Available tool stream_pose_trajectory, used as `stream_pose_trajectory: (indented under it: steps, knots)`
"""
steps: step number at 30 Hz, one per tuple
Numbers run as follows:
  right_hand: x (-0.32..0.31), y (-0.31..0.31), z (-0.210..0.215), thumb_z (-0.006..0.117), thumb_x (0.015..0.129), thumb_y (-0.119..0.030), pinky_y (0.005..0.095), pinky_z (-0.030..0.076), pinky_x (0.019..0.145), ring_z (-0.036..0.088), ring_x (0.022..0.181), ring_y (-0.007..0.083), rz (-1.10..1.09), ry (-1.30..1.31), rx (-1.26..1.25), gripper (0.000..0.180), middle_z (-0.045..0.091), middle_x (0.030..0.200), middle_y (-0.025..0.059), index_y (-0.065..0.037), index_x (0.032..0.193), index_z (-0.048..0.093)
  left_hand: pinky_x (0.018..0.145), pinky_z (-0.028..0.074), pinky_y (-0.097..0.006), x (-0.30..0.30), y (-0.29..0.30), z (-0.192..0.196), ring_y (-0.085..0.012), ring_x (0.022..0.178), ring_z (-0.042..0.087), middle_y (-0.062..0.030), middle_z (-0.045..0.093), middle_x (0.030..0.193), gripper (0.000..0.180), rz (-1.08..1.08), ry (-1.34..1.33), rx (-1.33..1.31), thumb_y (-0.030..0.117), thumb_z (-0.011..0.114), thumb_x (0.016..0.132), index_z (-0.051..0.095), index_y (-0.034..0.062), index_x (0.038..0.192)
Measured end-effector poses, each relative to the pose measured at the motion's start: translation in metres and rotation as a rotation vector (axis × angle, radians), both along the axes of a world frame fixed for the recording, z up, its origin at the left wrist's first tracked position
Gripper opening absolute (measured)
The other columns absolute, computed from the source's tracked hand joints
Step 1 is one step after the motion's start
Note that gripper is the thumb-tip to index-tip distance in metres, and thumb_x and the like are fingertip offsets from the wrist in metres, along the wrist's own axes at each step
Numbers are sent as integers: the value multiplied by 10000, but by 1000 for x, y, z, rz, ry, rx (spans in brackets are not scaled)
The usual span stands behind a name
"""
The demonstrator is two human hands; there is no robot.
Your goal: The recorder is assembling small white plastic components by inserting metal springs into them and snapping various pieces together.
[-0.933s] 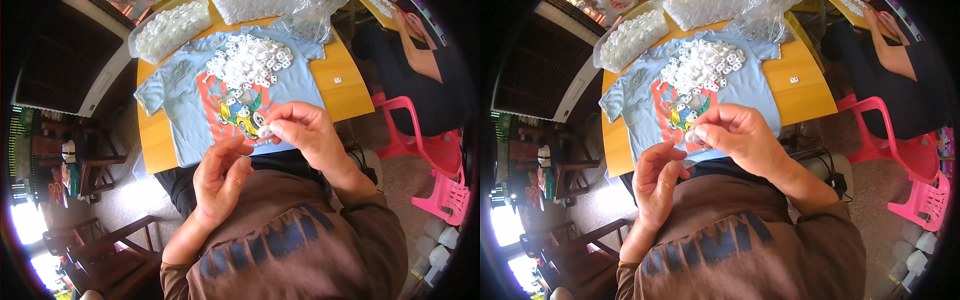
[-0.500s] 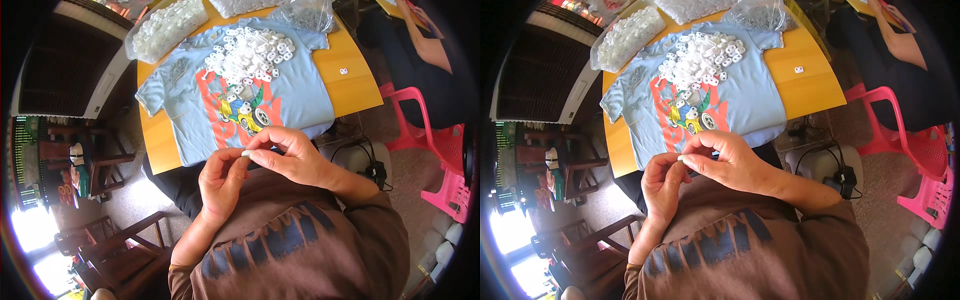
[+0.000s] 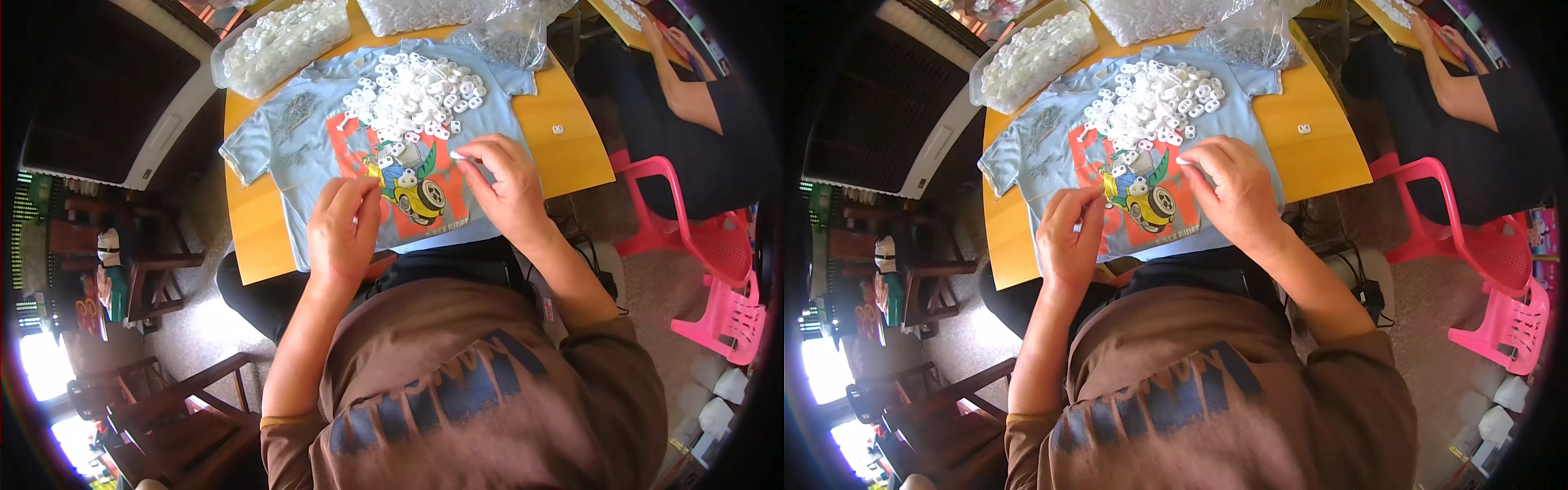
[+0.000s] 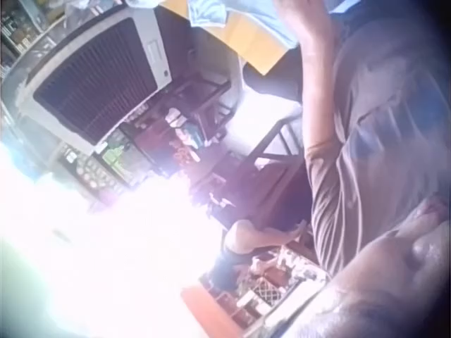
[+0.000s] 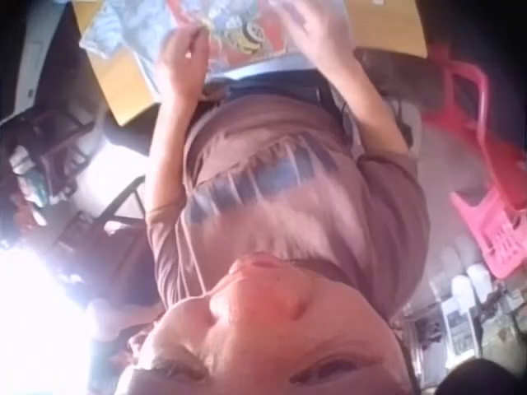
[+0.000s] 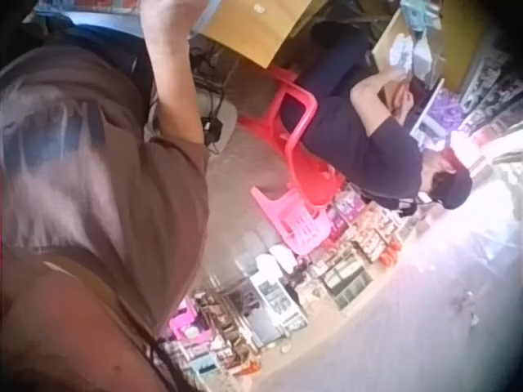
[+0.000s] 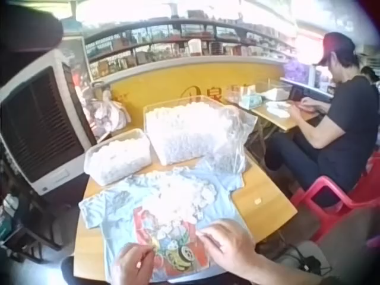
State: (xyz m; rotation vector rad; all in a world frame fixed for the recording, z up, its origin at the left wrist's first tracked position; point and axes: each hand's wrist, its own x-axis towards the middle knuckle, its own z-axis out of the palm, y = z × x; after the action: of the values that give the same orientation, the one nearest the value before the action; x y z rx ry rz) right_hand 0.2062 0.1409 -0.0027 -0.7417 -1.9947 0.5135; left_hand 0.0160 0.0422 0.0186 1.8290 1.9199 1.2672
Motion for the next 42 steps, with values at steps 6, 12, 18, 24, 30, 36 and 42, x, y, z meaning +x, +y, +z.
stream_pose_trajectory:
  steps: [6,12,18,24,30,36,42]
  knots:
    - [-3,7,-11,643,699,6,371,428,668,548,758,281,-62,-108,83,162,571,821,80,-41,826,554,626,461,-338,-13,29,-28,-274,711,577,-108,578,830,143,4,259,3,79,614,771,622,38,908]
    - [-4,8,-12,653,698,-14,368,418,678,537,742,273,-34,-220,86,143,563,811,78,-31,820,579,642,463,-368,-10,40,-28,-298,758,578,-96,581,845,117,17,400,-90,150,594,778,588,73,866]
    - [-9,7,-12,657,695,-16,359,412,697,529,757,261,-76,-277,66,164,563,834,72,-39,845,598,615,464,-376,-16,47,-21,-303,721,573,-99,568,806,114,-4,274,-230,146,588,781,583,66,862]
    - [-13,7,-7,659,689,-11,359,408,701,527,764,264,-89,-343,51,179,560,843,74,-42,854,595,577,451,-367,-19,47,-31,-279,623,540,-76,501,739,76,-27,272,-48,91,589,729,525,82,770]
    - [-19,5,-1,664,685,-3,357,411,693,537,765,262,-91,-346,32,196,565,843,77,-44,865,599,574,446,-361,-23,46,-33,-273,613,531,-68,493,725,71,-41,271,-16,58,558,689,520,84,744]
    - [-47,5,13,684,688,-49,361,424,697,543,775,265,-4,-321,7,194,559,833,78,-57,862,599,583,450,-379,-46,42,-12,-296,652,547,-75,550,816,102,53,135,-97,88,564,739,592,120,832]
    - [-81,12,8,681,658,-80,358,400,691,513,774,245,87,-378,74,172,506,809,52,-60,787,569,729,429,-384,-86,51,-17,-292,839,547,-96,572,934,182,147,454,-100,113,601,761,620,61,934]
